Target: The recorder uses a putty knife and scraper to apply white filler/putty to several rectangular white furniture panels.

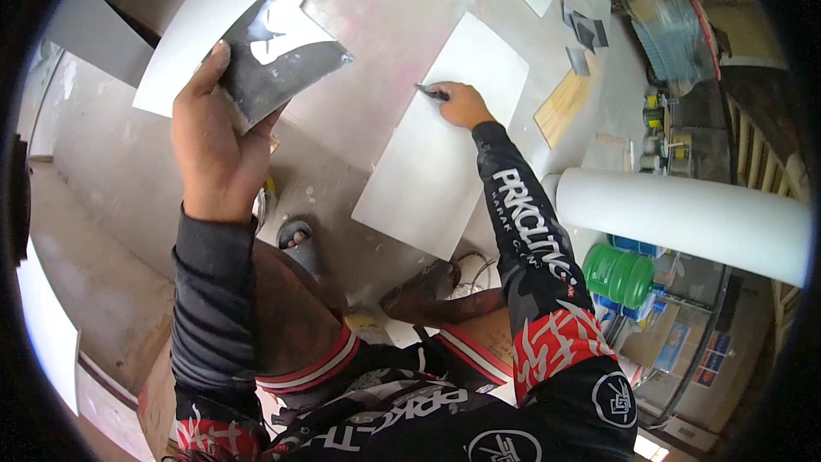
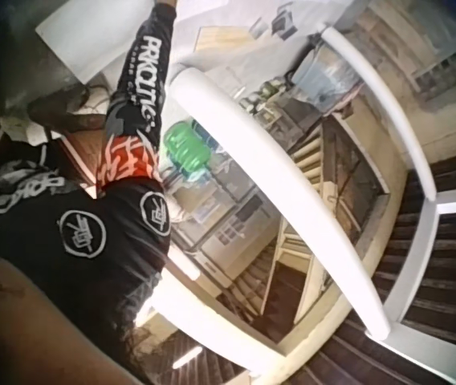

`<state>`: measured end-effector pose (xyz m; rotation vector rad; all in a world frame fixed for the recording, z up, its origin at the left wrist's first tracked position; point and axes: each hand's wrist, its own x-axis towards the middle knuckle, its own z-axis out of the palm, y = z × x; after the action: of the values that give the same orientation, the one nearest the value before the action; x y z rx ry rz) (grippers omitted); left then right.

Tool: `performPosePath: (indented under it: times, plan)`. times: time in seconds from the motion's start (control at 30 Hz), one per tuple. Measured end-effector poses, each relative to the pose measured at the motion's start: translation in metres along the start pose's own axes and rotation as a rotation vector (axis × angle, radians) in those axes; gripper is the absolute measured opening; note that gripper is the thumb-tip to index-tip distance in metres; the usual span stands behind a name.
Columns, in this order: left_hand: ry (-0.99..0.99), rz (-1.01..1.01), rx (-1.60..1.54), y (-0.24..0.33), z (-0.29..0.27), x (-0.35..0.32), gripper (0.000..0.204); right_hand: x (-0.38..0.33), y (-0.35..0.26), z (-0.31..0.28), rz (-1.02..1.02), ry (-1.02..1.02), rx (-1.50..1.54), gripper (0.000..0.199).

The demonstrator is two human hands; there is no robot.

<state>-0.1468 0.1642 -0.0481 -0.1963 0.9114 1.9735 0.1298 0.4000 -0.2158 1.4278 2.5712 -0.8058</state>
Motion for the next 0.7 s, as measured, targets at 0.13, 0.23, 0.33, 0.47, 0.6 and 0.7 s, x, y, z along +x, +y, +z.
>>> performPosePath:
  times: [0.13, 0.23, 0.33, 0.47, 0.6, 0.7]
  plan:
    - [-0.025, 0.025, -0.036, 0.0, -0.003, -0.003, 0.023, -0.045, -0.027, 0.035, -0.129, 0.056, 0.042, 0.047]
    - [-0.064, 0.029, -0.023, -0.006, -0.005, -0.003, 0.024, -0.082, -0.049, 0.06, -0.147, 0.082, 0.038, 0.048]
    - [-0.088, 0.03, 0.004, -0.015, -0.007, -0.007, 0.026, -0.115, -0.064, 0.089, -0.208, 0.144, 0.04, 0.045]
    - [-0.094, 0.017, 0.103, -0.018, -0.008, -0.016, 0.026, -0.154, -0.089, 0.118, -0.263, 0.25, 0.061, 0.035]
    - [-0.121, -0.022, 0.134, -0.022, -0.012, -0.028, 0.028, -0.19, -0.097, 0.141, -0.234, 0.235, 0.083, 0.04]
    - [-0.128, -0.04, 0.177, -0.022, -0.019, -0.031, 0.028, -0.211, -0.106, 0.157, -0.238, 0.217, 0.074, 0.046]
